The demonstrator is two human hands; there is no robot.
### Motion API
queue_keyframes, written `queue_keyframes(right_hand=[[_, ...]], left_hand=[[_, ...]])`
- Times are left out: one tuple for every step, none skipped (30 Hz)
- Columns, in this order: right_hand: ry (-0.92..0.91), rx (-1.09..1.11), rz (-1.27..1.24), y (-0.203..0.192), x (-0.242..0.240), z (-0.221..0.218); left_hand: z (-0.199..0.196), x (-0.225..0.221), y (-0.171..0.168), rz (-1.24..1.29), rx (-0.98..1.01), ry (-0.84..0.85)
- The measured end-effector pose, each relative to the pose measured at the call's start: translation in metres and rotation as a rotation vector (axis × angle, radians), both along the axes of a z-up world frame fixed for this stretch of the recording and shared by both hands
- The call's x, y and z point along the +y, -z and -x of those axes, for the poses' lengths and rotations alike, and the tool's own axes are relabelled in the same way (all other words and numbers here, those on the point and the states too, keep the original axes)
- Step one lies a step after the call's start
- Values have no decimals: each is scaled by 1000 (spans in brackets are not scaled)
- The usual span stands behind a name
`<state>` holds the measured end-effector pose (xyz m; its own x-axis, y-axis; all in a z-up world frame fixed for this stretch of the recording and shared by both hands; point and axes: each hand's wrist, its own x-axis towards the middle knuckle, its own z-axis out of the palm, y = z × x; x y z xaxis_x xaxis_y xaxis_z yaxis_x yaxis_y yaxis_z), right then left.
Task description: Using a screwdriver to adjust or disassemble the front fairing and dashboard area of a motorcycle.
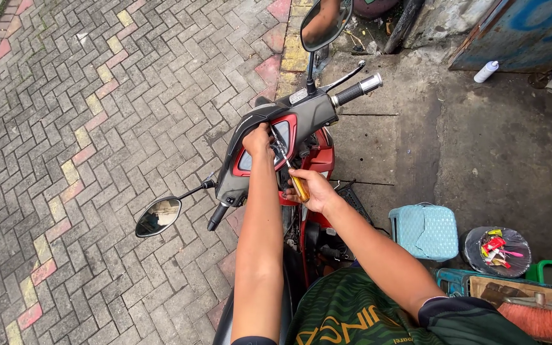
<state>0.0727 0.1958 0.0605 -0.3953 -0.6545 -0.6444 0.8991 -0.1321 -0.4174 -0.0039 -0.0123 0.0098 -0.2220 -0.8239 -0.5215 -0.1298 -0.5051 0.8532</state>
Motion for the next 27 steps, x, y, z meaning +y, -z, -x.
queue_keyframes(right_hand=[[-8, -1, 11, -1, 0, 0], [-6, 0, 12, -5, 2, 0], [-27, -11, 27, -10, 3, 1], [-49, -21, 43, -15, 4, 2], [-46, -19, 45, -15, 3, 4], [-54, -11, 33, -14, 3, 6], [-58, -7, 19, -13, 6, 5], [-53, -9, 17, -10, 6, 6], [-47, 27, -1, -7, 5, 6], [-41, 63, -19, -3, 4, 7], [-35, 60, -19, -4, 3, 7], [8, 52, -26, -5, 2, 6], [48, 45, -32, -6, 1, 6], [51, 42, -34, -4, 1, 6], [51, 34, -47, -3, 0, 6], [51, 26, -61, -1, -1, 6], [58, 16, -61, -6, 0, 5], [20, -8, -47, -11, 1, 4], [-15, -28, -30, -17, 2, 7], [-5, -33, -28, -18, 1, 6], [-15, -20, -27, -20, 2, 5], [-25, -7, -25, -21, 2, 4], [-19, -6, -23, -19, 2, 4], [8, 22, -15, -17, 3, 5], [34, 50, -6, -14, 2, 6], [38, 51, -4, -12, 3, 5], [40, 88, -16, -10, 4, 6]], left_hand=[[2, -2, 3, 4, -20, -11], [2, -2, 8, 5, -19, -9], [2, -3, 10, 5, -29, -16], [2, -4, 13, 6, -39, -23], [6, -9, 25, 8, -37, -20], [11, -14, 37, 47, -113, -4], [13, -16, 50, 84, -194, 16], [6, -6, 27, 83, -196, 21], [1, 3, 4, 82, -221, 8], [-5, 12, -20, 82, -247, -5], [-4, 13, -21, 82, -250, 0], [-3, 13, -22, 72, -262, -6], [-3, 13, -22, 62, -274, -14], [-2, 14, -18, 61, -277, -11], [-2, 12, -16, 64, -272, -23], [-1, 11, -14, 67, -266, -35], [-3, 13, -19, 68, -276, -28], [-5, 16, -24, 66, -262, -34], [-4, 19, -31, 66, -244, -38], [-4, 18, -30, 69, -249, -28], [-4, 16, -28, 75, -250, -27], [-5, 15, -27, 81, -251, -27], [-4, 16, -27, 84, -250, -21], [-3, 16, -27, 96, -253, -34], [-2, 16, -26, 109, -255, -50], [-3, 19, -29, 111, -253, -47], [-4, 22, -34, 107, -253, -63]])
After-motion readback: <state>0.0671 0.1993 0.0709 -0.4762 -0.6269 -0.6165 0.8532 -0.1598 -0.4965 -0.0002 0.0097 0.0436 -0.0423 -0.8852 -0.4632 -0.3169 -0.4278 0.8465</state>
